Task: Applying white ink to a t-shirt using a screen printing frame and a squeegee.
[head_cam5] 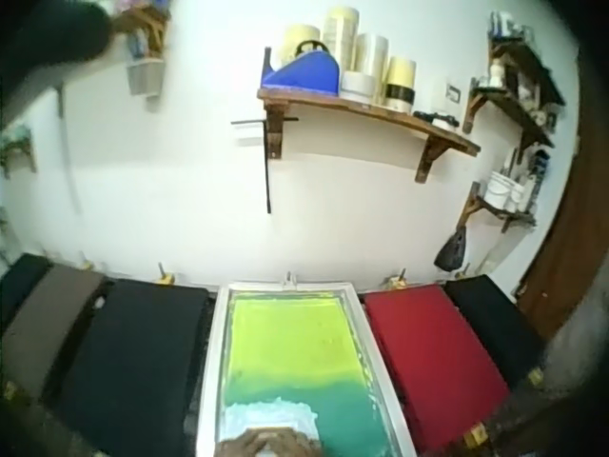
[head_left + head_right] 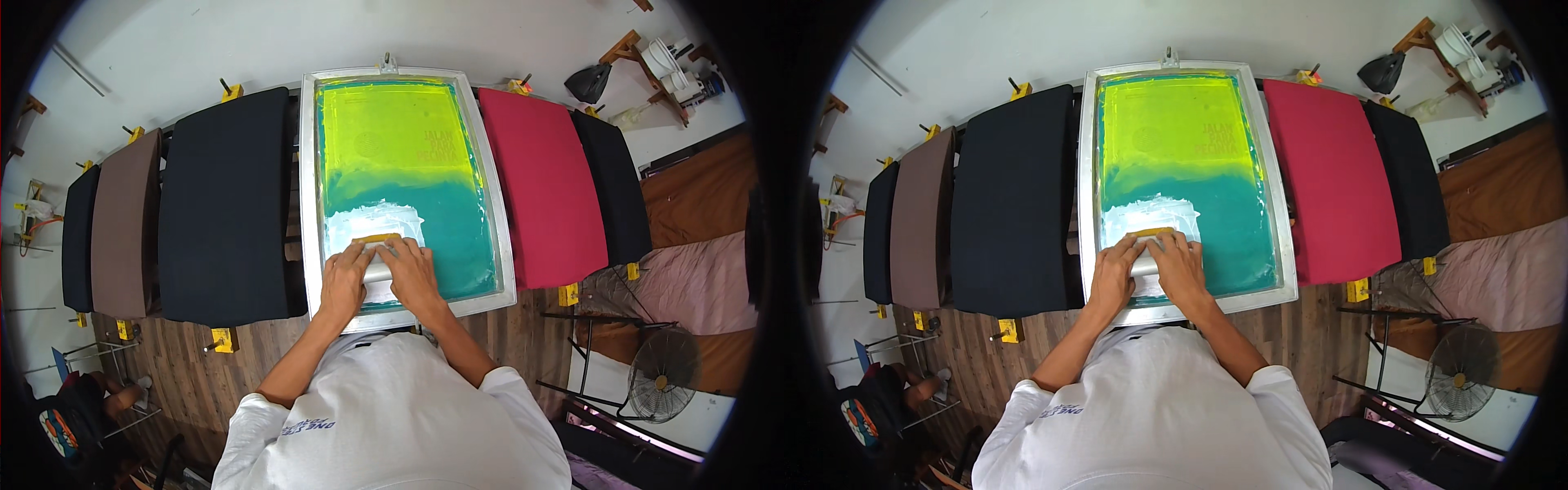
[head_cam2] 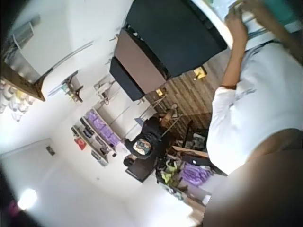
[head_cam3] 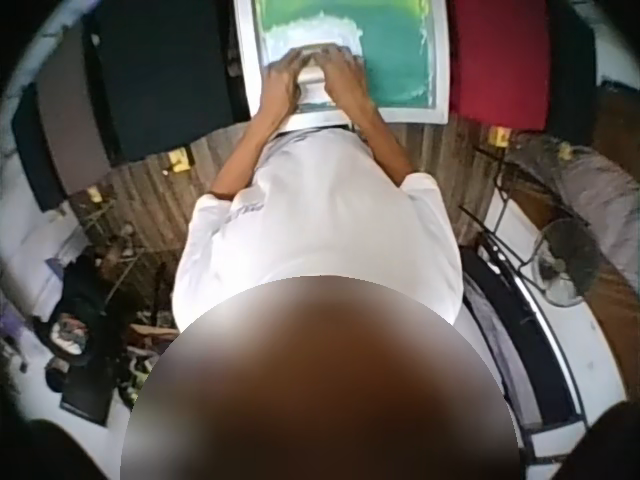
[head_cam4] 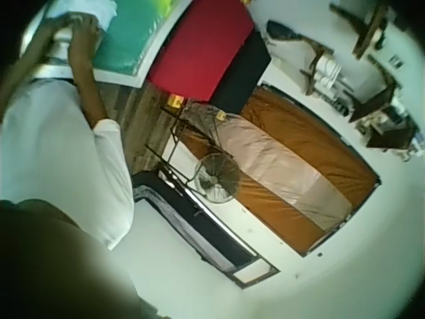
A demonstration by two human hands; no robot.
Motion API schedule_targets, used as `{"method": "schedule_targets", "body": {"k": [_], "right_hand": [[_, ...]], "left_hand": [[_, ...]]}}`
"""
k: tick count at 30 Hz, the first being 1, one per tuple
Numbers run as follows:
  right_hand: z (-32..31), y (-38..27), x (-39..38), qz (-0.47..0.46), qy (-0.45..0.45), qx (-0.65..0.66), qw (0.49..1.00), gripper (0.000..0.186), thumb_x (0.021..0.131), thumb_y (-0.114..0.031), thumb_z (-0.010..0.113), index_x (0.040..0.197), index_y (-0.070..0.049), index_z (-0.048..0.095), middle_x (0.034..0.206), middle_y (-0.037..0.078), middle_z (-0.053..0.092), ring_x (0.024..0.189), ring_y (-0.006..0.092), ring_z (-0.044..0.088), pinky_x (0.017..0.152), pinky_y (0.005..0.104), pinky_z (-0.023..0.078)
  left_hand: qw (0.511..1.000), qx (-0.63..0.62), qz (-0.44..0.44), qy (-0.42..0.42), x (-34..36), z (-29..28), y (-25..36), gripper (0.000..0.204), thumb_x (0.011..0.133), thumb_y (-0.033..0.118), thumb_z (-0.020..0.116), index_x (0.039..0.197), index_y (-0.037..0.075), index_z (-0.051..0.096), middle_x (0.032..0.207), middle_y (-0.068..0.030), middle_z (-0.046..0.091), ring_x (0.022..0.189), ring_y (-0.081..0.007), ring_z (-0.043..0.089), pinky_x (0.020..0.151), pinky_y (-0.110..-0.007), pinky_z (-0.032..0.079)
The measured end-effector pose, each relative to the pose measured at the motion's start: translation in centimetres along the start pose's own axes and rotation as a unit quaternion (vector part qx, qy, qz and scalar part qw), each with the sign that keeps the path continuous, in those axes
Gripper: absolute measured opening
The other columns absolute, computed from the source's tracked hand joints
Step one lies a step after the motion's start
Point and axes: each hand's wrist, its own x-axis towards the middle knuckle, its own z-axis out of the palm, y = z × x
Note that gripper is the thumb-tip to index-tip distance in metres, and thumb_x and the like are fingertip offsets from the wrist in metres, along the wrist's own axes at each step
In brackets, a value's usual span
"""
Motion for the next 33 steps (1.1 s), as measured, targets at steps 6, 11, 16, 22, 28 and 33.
{"method": "schedule_targets", "body": {"k": [6,11,16,22,28,33], "right_hand": [[-1.2,-0.5,-0.1,0.017,-0.075,0.008,0.997,0.056,0.072,0.011,0.060,0.124,-0.009,0.063,0.125,0.007,0.058,0.118,0.0269,0.050,0.090,0.0429,0.040],[0.1,-0.5,-0.3,-0.002,0.021,-0.018,1.000,0.045,0.076,0.004,0.062,0.119,-0.009,0.065,0.125,0.010,0.057,0.122,0.0269,0.049,0.092,0.0465,0.039],[-0.8,0.1,-0.5,0.004,-0.053,0.018,0.998,0.053,0.072,0.008,0.062,0.123,-0.009,0.063,0.125,0.009,0.057,0.119,0.0275,0.050,0.090,0.0443,0.041],[-1.2,-0.2,-0.8,0.006,-0.035,0.011,0.999,0.046,0.078,0.006,0.059,0.121,-0.009,0.065,0.123,0.009,0.059,0.117,0.0276,0.051,0.088,0.0452,0.041],[0.1,-0.3,-1.5,0.002,0.005,0.012,1.000,0.054,0.070,0.011,0.060,0.121,-0.008,0.064,0.126,0.009,0.057,0.115,0.0271,0.051,0.091,0.0429,0.039],[-0.7,-0.4,-1.6,-0.007,-0.001,0.013,1.000,0.057,0.071,0.011,0.058,0.124,-0.008,0.063,0.127,0.008,0.057,0.116,0.0267,0.050,0.091,0.0426,0.038]], "left_hand": [[0.997,-0.026,-0.034,-0.059,-0.4,-0.6,0.3,0.067,0.060,-0.017,0.061,0.125,0.000,0.061,0.131,-0.0217,0.059,0.119,-0.0371,0.057,0.097,-0.042,0.044],[1.000,0.006,0.019,0.017,-0.4,0.5,-0.5,0.066,0.060,-0.016,0.062,0.125,-0.002,0.061,0.131,-0.0235,0.058,0.119,-0.0383,0.057,0.098,-0.044,0.045],[1.000,-0.020,-0.005,-0.005,-0.5,-0.1,0.7,0.063,0.059,-0.017,0.059,0.121,-0.003,0.063,0.129,-0.0249,0.059,0.119,-0.0400,0.057,0.097,-0.046,0.047],[0.998,-0.042,-0.010,-0.035,-0.6,-0.1,0.4,0.062,0.061,-0.017,0.057,0.121,-0.004,0.062,0.128,-0.0258,0.059,0.118,-0.0416,0.056,0.097,-0.046,0.047],[1.000,-0.027,0.000,0.010,-1.3,0.4,0.5,0.063,0.061,-0.019,0.056,0.121,-0.003,0.063,0.128,-0.0265,0.058,0.119,-0.0428,0.056,0.098,-0.046,0.047],[0.997,-0.071,-0.031,-0.011,-1.2,0.1,0.9,0.062,0.061,-0.020,0.055,0.120,-0.004,0.064,0.129,-0.0270,0.058,0.118,-0.0436,0.057,0.100,-0.046,0.047]]}}
